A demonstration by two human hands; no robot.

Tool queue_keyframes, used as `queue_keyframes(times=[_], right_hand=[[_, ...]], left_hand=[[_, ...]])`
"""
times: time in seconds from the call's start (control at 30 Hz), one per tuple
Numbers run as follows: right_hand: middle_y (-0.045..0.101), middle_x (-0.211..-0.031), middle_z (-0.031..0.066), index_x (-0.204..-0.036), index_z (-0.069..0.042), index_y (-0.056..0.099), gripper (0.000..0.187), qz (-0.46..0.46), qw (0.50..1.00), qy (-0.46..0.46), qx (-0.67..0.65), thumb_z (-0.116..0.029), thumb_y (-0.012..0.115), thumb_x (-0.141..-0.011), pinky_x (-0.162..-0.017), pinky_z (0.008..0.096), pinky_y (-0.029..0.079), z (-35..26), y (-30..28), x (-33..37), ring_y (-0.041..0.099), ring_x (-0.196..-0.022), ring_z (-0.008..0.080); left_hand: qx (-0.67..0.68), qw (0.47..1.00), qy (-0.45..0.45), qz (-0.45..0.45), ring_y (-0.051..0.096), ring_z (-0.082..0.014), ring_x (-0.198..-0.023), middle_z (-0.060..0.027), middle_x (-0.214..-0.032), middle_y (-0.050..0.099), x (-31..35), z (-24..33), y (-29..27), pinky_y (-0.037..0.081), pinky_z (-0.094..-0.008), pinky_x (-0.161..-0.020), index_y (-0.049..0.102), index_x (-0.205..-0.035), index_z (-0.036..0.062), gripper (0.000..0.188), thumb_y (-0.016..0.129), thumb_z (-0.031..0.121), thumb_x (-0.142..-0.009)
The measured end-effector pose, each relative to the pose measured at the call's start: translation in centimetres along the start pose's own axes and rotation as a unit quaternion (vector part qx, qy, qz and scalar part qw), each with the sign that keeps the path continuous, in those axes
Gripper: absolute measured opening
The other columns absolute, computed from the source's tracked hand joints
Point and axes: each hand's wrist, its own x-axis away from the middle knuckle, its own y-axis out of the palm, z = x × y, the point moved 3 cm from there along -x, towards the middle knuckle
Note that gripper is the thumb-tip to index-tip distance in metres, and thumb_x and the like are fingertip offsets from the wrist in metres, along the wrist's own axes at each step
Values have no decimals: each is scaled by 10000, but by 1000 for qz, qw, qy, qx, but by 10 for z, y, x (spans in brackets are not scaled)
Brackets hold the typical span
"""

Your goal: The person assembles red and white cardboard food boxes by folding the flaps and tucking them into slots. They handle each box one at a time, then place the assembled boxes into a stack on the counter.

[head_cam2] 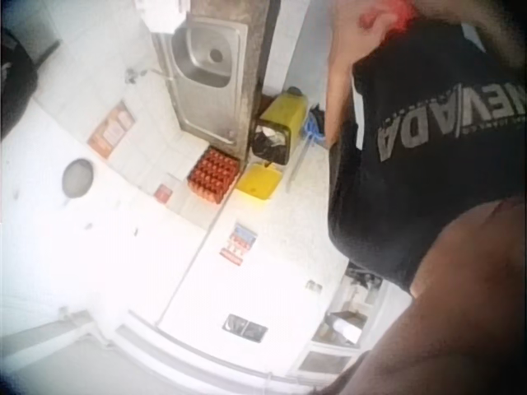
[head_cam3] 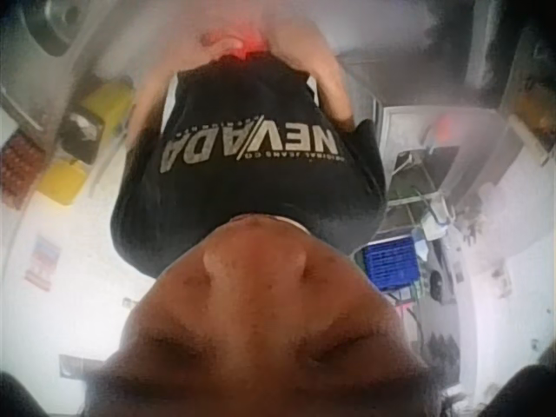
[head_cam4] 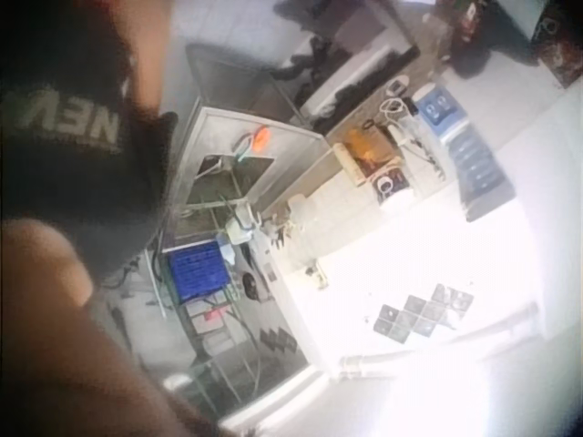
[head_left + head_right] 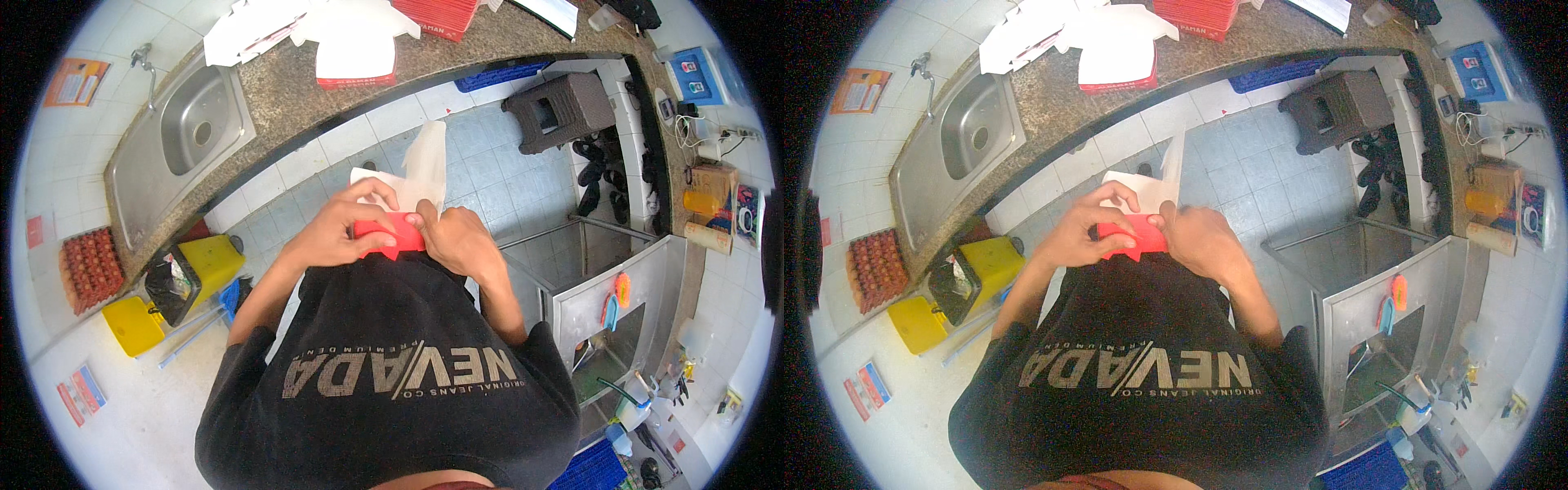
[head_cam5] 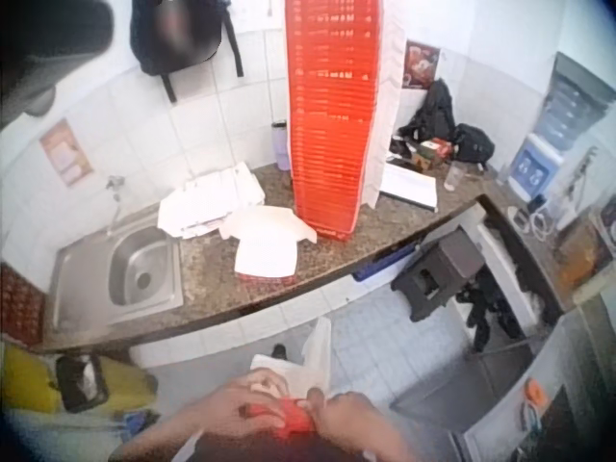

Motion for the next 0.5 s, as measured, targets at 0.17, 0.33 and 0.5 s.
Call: queue_keyframes(times=[0.17,0.33,0.5], right_hand=[[642,-696,274,-1010,28,547,381,-44,999,-4,-29,-328,427,-1075,-633,587,506,-4,1,13,656,-698,502],[628,-671,275,-994,25,538,369,-36,999,-16,-31,-319,432,-1076,-611,577,497,-3,14,20,651,-679,497],[633,-645,242,-991,18,538,365,-28,998,-41,-28,-324,441,-1072,-591,566,502,-3,9,23,645,-640,494]], left_hand=[[-117,979,-67,152,605,-372,-1014,-175,-1044,597,5,-4,6,486,-416,-853,594,-981,-10,162,681,113,-922],[-119,984,-131,0,598,-420,-979,-213,-992,605,9,-2,17,476,-467,-817,531,-1015,13,128,596,116,-973],[-84,995,-39,-49,638,-435,-867,-191,-919,645,6,-6,29,493,-471,-754,489,-1084,19,227,617,181,-988]])
